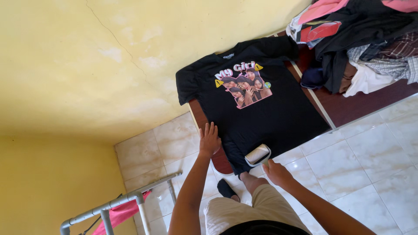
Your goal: The person picks a black t-shirt from a pile of clothes and lays it flat on a wooden table. They then use a lint roller to clean the surface of the t-shirt, rolling it back and forth over the fabric to remove lint or debris.
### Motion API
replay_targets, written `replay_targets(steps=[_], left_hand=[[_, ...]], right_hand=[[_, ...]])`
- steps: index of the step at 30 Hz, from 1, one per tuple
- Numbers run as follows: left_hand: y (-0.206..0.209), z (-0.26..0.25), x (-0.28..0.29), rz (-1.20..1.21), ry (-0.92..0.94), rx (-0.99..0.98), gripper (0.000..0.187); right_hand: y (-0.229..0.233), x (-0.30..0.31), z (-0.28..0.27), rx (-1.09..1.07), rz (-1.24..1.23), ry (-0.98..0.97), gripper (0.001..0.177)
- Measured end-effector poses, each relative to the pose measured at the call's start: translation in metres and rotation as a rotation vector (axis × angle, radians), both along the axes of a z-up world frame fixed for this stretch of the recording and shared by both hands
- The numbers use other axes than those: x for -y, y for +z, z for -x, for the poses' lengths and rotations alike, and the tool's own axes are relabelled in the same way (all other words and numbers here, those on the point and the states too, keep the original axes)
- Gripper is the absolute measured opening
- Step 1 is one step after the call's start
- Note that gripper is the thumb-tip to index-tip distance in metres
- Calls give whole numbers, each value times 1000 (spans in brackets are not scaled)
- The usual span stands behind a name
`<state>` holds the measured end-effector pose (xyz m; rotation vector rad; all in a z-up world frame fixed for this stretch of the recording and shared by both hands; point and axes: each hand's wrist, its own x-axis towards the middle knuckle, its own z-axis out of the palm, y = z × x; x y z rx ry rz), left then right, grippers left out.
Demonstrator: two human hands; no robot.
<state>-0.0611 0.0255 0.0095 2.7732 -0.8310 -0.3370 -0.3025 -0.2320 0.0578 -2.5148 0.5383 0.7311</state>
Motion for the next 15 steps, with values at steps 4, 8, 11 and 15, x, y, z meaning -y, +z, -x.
replay_targets(steps=[4,8,11,15], left_hand=[[12,53,1,75,93,-2,74],[35,107,-3,34,242,-151,87],[48,131,-2,43,334,-214,88],[39,161,5,162,326,-212,75]], right_hand=[[-8,-5,-34,23,-5,-6,51],[7,-19,-104,82,-25,-7,50],[36,-38,-168,13,-84,-67,47],[51,-47,-222,-20,-118,-29,47]])
